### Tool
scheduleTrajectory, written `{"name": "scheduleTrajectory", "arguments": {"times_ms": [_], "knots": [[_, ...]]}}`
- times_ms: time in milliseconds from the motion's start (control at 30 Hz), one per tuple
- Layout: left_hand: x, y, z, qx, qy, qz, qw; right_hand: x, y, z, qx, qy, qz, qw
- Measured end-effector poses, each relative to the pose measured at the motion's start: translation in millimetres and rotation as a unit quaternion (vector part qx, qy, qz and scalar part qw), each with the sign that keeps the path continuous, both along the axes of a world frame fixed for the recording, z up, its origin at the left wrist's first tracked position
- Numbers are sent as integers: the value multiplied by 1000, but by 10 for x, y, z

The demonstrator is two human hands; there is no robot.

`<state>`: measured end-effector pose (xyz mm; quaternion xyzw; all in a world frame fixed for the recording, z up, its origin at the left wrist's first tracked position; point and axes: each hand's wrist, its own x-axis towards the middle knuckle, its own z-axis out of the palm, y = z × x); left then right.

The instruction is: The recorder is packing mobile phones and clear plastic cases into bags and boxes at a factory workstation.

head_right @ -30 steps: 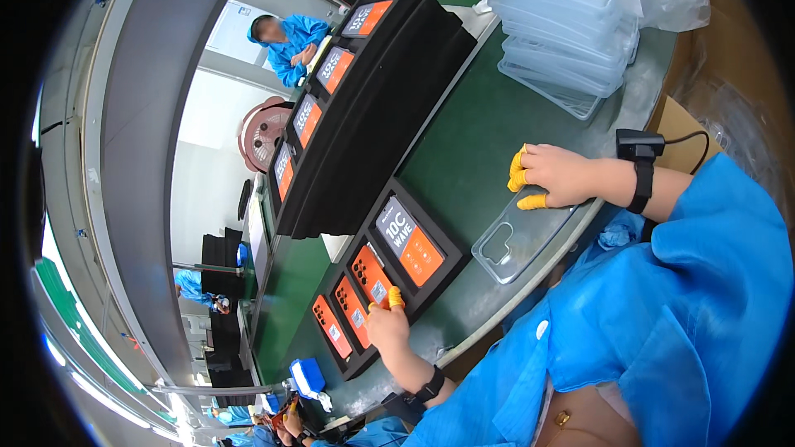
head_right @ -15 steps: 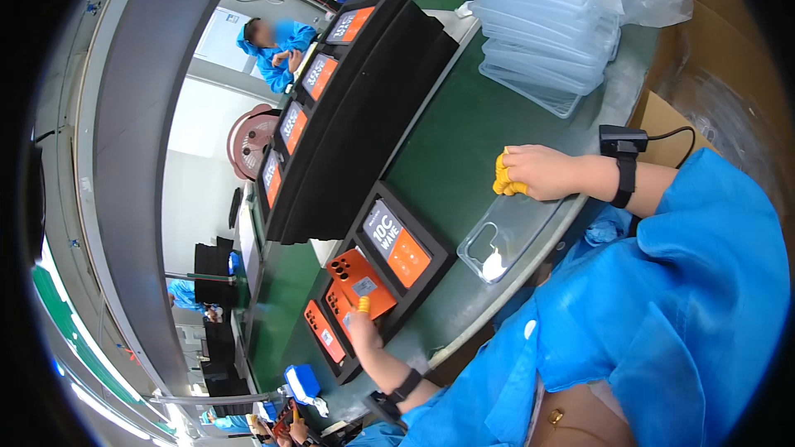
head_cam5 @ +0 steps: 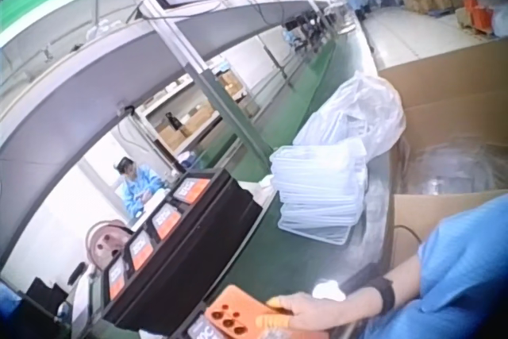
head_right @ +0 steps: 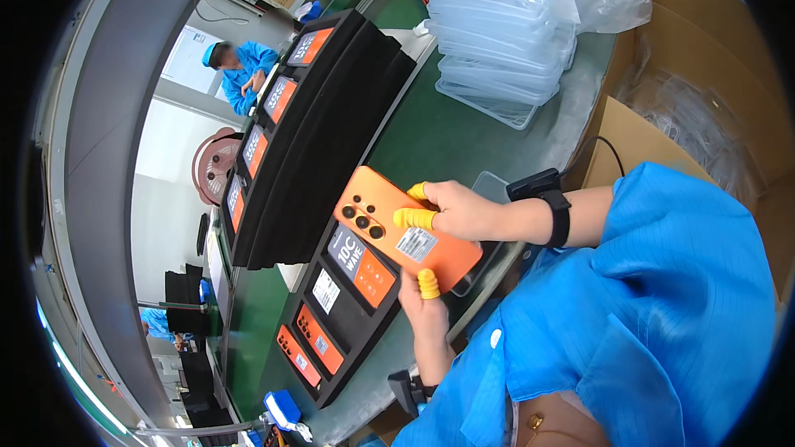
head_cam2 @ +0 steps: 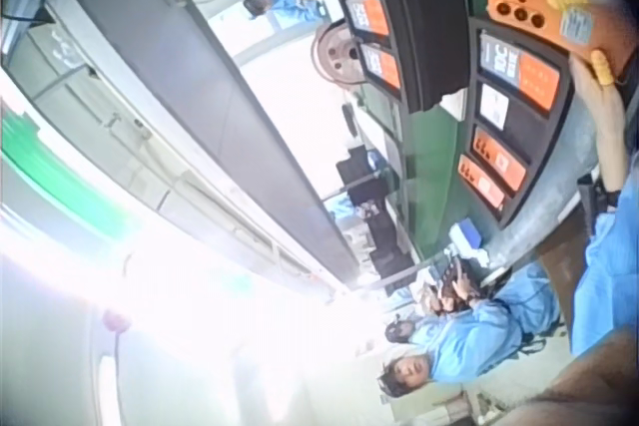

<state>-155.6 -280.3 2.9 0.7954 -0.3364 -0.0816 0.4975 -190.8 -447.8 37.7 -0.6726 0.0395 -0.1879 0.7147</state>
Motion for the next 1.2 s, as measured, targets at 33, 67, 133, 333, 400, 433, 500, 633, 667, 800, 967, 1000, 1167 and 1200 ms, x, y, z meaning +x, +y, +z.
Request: {"name": "scheduleTrajectory", "arguments": {"times_ms": [33, 67, 133, 333, 400, 433, 500, 633, 667, 800, 967, 1000, 1167, 1200], "knots": [[8, -7, 67, 106, -128, 42, 985, -48, -89, 28, -113, -60, -48, 991], [28, 44, 48, 129, -193, 73, 970, -108, -172, 42, -224, -120, -91, 963], [59, 50, -8, 155, -279, 21, 948, -203, -386, 105, -350, -227, -87, 905], [-85, -7, 136, 220, -271, -36, 937, -441, -537, -44, -538, -228, 204, 786], [-83, 152, -27, 172, -289, -5, 942, -320, -463, -213, -516, -228, 239, 791], [-13, 77, -77, 170, -306, -51, 935, -354, -503, -278, -528, -172, 219, 802], [-133, 99, 79, 86, -301, -43, 949, -262, -461, -442, -553, -179, 143, 801], [-1, 305, -97, 37, 77, -42, 995, -217, -396, -339, -563, -94, 195, 798], [-34, 300, 63, 34, 148, -32, 988, -223, -378, -281, -550, -76, 224, 801], [-433, -86, 716, 48, -131, 86, 987, -324, -304, -230, -509, -110, 109, 847], [-198, 260, 228, 91, 40, -2, 995, -278, -196, -299, -488, -196, -21, 850], [-192, 228, 204, 68, 41, 6, 997, -294, -167, -283, -488, -196, -20, 851], [-159, 161, 254, 10, 55, 32, 998, -318, -73, -233, -469, -169, -72, 864], [-153, 166, 262, 3, 59, 35, 998, -320, -65, -248, -468, -172, -70, 864]]}}
